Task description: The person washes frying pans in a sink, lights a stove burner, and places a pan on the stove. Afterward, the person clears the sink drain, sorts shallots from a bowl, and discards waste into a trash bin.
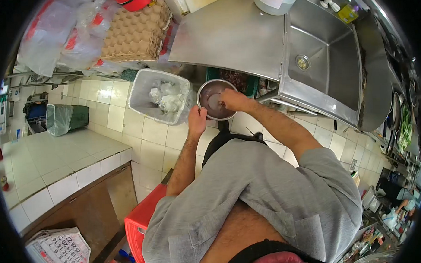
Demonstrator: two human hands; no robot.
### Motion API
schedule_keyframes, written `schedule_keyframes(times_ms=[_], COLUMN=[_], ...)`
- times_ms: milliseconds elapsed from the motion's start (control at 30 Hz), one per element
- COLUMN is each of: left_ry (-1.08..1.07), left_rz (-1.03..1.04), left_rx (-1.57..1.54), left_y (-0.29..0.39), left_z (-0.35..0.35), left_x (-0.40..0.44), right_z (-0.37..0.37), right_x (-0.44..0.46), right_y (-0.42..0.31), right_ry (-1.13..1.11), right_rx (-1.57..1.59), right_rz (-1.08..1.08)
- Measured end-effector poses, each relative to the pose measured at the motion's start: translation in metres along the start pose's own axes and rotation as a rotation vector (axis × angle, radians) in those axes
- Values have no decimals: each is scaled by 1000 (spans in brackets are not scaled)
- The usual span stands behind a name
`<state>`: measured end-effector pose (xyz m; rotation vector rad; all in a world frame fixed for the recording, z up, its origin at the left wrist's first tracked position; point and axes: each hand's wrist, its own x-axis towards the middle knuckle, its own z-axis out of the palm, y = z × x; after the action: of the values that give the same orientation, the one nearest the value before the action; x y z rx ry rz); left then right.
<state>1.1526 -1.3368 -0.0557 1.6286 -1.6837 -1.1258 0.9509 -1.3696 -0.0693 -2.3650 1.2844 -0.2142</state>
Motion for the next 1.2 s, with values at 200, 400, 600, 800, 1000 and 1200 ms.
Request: schedule_keyframes(times_ms=[200,400,600,800,1000,1200], left_ry=[-202,-111,-117,43,106,213], left_rz=[-152,-24,12,213,177,187], left_rx=[-206,-38,39,211,211,267], left_y=[15,-22,-7,8,-3,-17], left_z=[-12,-20,-13,-8,6,-2], left_x=[22,49,55,68,93,110], right_z=[-10,-6,-23,15,21,-35], right_x=[38,32,44,41,44,41], right_y=[-25,-13,-4,12,42,43], right_ry=[581,-157,478,203,49,235], right_rx=[583,276,-32,-57,153,-35], right_rz=[150,-58,-127,-73,15,455])
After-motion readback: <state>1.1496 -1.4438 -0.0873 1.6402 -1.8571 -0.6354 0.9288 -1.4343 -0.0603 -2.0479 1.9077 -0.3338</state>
